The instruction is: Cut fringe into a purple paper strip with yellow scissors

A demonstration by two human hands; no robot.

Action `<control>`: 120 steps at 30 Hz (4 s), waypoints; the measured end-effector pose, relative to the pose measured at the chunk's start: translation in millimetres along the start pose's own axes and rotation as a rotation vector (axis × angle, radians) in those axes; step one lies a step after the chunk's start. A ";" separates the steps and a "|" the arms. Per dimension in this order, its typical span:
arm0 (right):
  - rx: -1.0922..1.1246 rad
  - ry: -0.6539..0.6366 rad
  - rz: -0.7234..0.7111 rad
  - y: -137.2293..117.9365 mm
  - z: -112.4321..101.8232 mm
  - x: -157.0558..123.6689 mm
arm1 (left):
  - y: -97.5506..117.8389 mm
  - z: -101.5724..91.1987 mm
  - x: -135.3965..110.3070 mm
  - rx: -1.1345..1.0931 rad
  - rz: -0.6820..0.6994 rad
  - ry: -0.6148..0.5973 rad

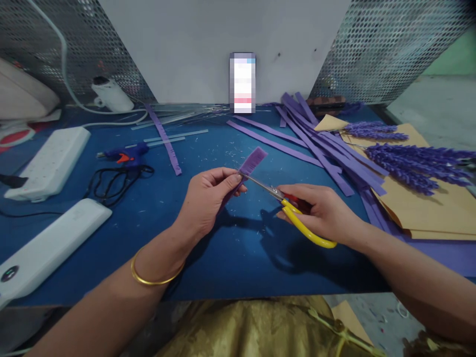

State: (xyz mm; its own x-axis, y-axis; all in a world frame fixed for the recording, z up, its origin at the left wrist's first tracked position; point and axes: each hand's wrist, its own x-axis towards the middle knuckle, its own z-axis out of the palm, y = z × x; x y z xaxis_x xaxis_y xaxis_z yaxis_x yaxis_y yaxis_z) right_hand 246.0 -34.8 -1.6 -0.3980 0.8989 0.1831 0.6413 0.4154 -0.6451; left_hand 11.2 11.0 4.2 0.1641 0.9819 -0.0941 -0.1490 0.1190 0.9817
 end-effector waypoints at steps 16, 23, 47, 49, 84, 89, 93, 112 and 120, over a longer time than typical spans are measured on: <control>0.025 0.003 0.004 -0.6 -1.6 -2.0 | 0.2 -0.4 -0.5 -0.033 -0.003 0.007; 0.135 -0.051 0.069 -2.0 -2.4 -1.7 | 3.7 -2.8 0.7 -0.069 -0.073 -0.053; 0.060 0.012 0.053 0.7 1.1 0.1 | 4.9 1.3 0.2 -0.036 -0.065 0.025; 0.044 0.026 0.044 1.1 1.5 -0.2 | 4.7 1.0 0.5 -0.037 -0.049 0.046; -0.078 0.021 -0.038 -0.7 -3.3 -3.8 | 3.8 1.9 -1.0 -0.024 -0.037 0.051; -0.057 0.008 -0.024 -1.8 -2.3 -2.2 | 2.6 1.8 -1.2 -0.028 -0.018 0.047; -0.038 -0.014 0.000 -0.6 -0.2 -1.1 | 1.7 2.1 -0.9 -0.008 -0.017 0.047; -0.069 0.010 -0.038 -0.9 -1.7 -2.1 | 0.0 0.8 -0.4 -0.062 -0.015 0.009; -0.049 0.002 -0.020 -1.6 0.6 -0.4 | -2.6 1.2 0.3 -0.040 -0.005 0.021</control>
State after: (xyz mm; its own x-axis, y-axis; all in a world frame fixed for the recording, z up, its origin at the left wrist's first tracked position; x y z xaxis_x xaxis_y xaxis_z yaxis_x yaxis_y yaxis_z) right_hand 244.7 -35.9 -1.1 -0.4100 0.8905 0.1971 0.6644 0.4396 -0.6044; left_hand 12.8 10.8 1.8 0.1445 0.9841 -0.1033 -0.1873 0.1297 0.9737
